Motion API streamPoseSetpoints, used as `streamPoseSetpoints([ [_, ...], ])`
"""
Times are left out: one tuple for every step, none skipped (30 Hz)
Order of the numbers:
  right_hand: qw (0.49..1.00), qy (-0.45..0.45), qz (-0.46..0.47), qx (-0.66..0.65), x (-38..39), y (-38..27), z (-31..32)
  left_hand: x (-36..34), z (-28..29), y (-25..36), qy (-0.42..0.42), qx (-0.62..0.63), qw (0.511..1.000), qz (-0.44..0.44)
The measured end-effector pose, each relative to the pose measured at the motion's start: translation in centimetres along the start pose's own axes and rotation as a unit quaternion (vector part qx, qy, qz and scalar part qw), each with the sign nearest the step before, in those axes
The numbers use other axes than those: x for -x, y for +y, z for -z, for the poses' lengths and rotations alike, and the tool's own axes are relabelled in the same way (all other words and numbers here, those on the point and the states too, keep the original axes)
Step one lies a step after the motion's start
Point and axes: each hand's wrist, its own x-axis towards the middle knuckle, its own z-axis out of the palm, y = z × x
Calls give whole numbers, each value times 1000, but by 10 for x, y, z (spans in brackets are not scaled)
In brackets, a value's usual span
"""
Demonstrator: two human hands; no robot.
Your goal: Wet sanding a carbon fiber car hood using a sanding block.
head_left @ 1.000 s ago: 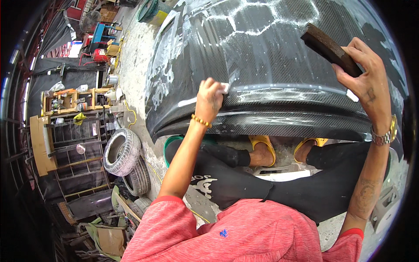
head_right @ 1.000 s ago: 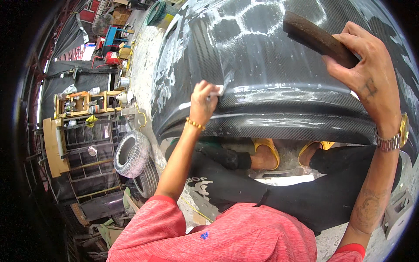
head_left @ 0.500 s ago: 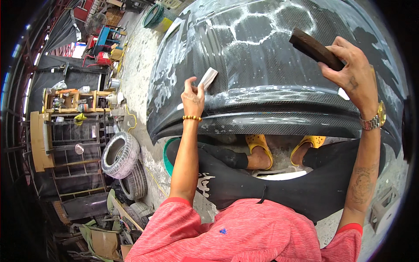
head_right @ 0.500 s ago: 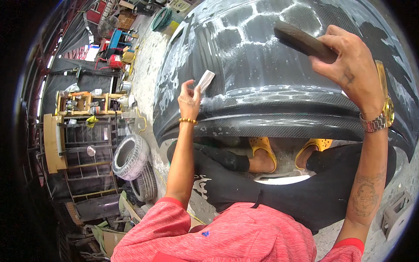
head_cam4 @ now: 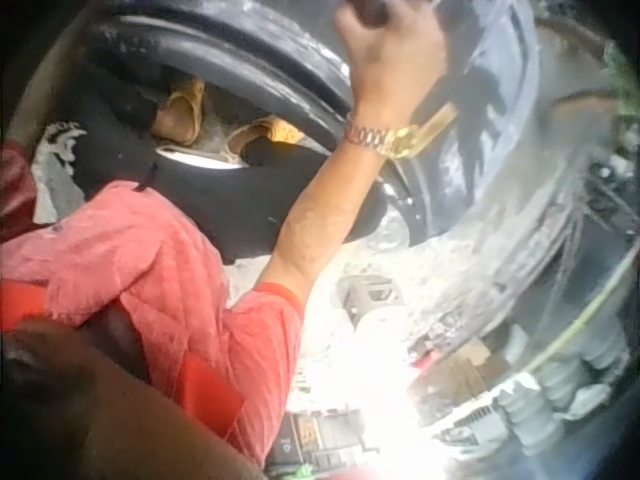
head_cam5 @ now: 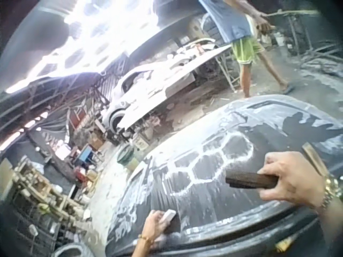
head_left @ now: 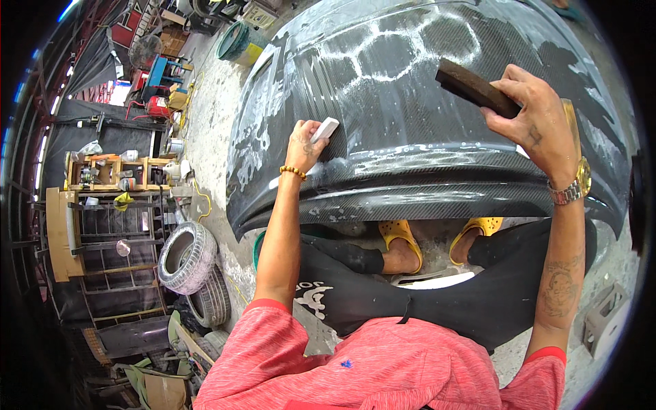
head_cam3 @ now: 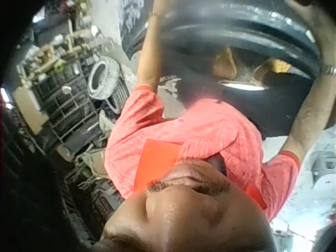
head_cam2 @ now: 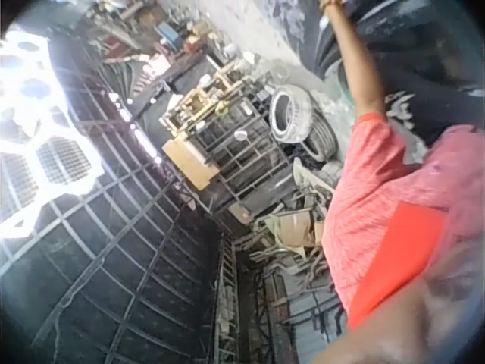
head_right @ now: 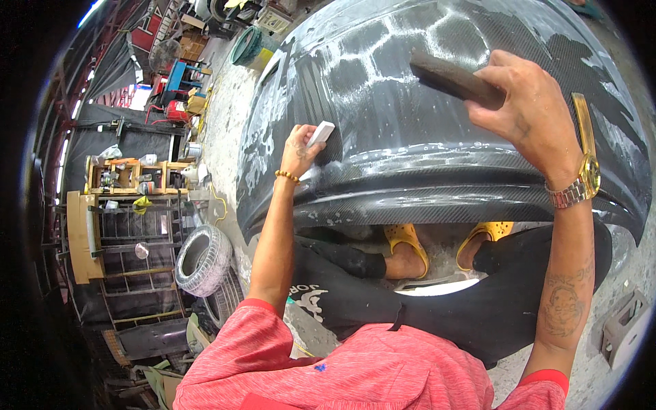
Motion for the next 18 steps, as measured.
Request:
streamPoseSetpoints([
  [1000,5,1,2,0,1,0,-10,1,-2,-6,45,999,-5],
  [1000,3,4,1,0,1,0,-23,3,-4,22,50,998,-22],
  [1000,0,3,-3,0,2,0,-41,5,-7,55,52,996,-46],
  [1000,2,7,3,-1,3,0,-62,8,-11,68,50,995,-44],
  [1000,-3,2,3,-2,4,0,-87,11,-15,86,26,995,-51],
  [1000,-13,-12,4,-2,5,0,-112,14,-18,120,7,990,-71],
  [1000,-17,-22,0,-3,5,0,-142,21,-22,124,-60,987,-79],
  [1000,-9,-14,3,-5,6,0,-165,23,-24,165,-36,979,-111],
  [1000,-14,-20,6,-6,6,0,-193,28,-26,180,-80,973,-123],
  [999,-23,-33,8,-7,7,-1,-215,29,-26,191,-68,968,-147],
  [999,-21,-39,8,-9,7,-1,-232,28,-26,216,-90,959,-160],
  [999,-20,-33,10,-10,7,-2,-243,25,-26,229,-115,955,-148],
  [999,-18,-38,9,-11,8,-3,-250,21,-25,190,-105,963,-158],
  [999,-22,-49,6,-12,8,-5,-252,17,-25,124,-109,980,-110],
  [999,-21,-44,5,-13,8,-5,-247,11,-24,140,-109,980,-85],
  [999,-21,-40,9,-13,9,-5,-238,5,-22,153,-79,982,-79],
  [999,-20,-36,11,-13,9,-6,-221,-1,-20,183,-58,974,-120],
  [999,-21,-37,5,-14,9,-6,-205,-3,-16,190,-52,970,-144],
])
